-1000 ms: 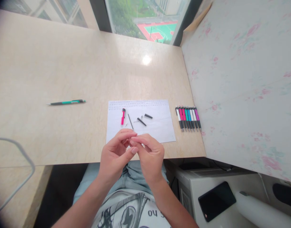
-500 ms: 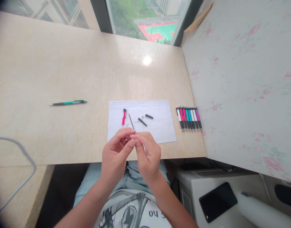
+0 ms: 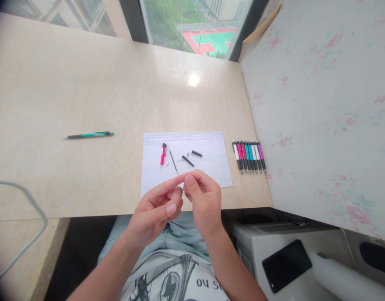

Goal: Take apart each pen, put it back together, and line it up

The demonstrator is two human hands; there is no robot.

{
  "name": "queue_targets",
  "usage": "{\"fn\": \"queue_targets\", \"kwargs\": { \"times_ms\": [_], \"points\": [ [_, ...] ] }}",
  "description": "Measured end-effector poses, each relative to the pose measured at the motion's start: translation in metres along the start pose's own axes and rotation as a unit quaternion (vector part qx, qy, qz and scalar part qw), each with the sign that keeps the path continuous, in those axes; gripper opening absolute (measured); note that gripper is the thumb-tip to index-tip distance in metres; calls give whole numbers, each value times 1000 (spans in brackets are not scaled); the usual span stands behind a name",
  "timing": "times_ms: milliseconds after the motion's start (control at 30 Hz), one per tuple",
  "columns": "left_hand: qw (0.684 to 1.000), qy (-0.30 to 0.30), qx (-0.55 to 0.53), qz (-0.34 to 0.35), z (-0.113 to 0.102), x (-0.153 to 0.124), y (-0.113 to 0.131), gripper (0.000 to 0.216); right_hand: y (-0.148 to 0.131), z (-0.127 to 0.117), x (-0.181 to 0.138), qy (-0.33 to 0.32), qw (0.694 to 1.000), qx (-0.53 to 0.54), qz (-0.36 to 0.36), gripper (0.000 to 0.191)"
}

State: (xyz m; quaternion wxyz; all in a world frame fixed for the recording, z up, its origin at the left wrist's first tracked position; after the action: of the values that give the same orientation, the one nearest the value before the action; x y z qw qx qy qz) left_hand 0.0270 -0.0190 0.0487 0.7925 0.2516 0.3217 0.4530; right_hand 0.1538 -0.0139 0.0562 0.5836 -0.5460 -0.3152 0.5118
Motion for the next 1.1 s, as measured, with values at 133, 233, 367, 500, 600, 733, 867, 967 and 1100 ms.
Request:
{"fn": "queue_targets", "kwargs": {
  "times_ms": [133, 233, 367, 500, 600, 733, 867, 967, 1100],
  "points": [
    [999, -15, 38, 9, -3, 1, 0, 53, -3, 0, -1, 3, 1000, -2, 1, 25],
    [993, -5, 111, 35, -3, 2, 0, 54, 1, 1, -1, 6, 1000, -20, 0, 22],
    [975, 18, 215, 49, -2, 4, -1, 54, 9, 1, 0, 32, 992, -107, -58, 20],
    [983, 6, 180, 44, -10, 5, -4, 53, 14, -2, 4, 32, 987, -138, -71, 24],
    [985, 17, 163, 56, -17, 5, -6, 48, 18, -7, 11, 42, 987, -137, -75, 35],
    [957, 100, 229, 145, -18, 3, -9, 40, 28, -5, 12, 35, 946, -275, -165, 30],
    [909, 109, 326, 234, -16, 4, -11, 53, 28, 9, -6, -111, 891, -334, -286, 62],
    [916, 143, 298, 227, -26, 11, -8, 52, 14, 15, -25, -266, 864, -330, -271, 77],
    [932, 263, 149, 200, -29, 13, -3, 48, 3, 12, -34, -319, 844, -295, -315, 79]
  ]
}}
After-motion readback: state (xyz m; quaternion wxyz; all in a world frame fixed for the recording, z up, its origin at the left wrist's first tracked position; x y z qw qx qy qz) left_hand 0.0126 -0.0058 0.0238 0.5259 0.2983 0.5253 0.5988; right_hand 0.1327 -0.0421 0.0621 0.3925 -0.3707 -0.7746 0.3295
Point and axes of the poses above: each hand's wrist, its own x-axis towards the middle knuckle, its own z-axis out of the palm, y = z × x, the point moved 1 cm from there along x, towards the middle knuckle, and after that the axes turned 7 degrees about y, right-handed, at the moved point
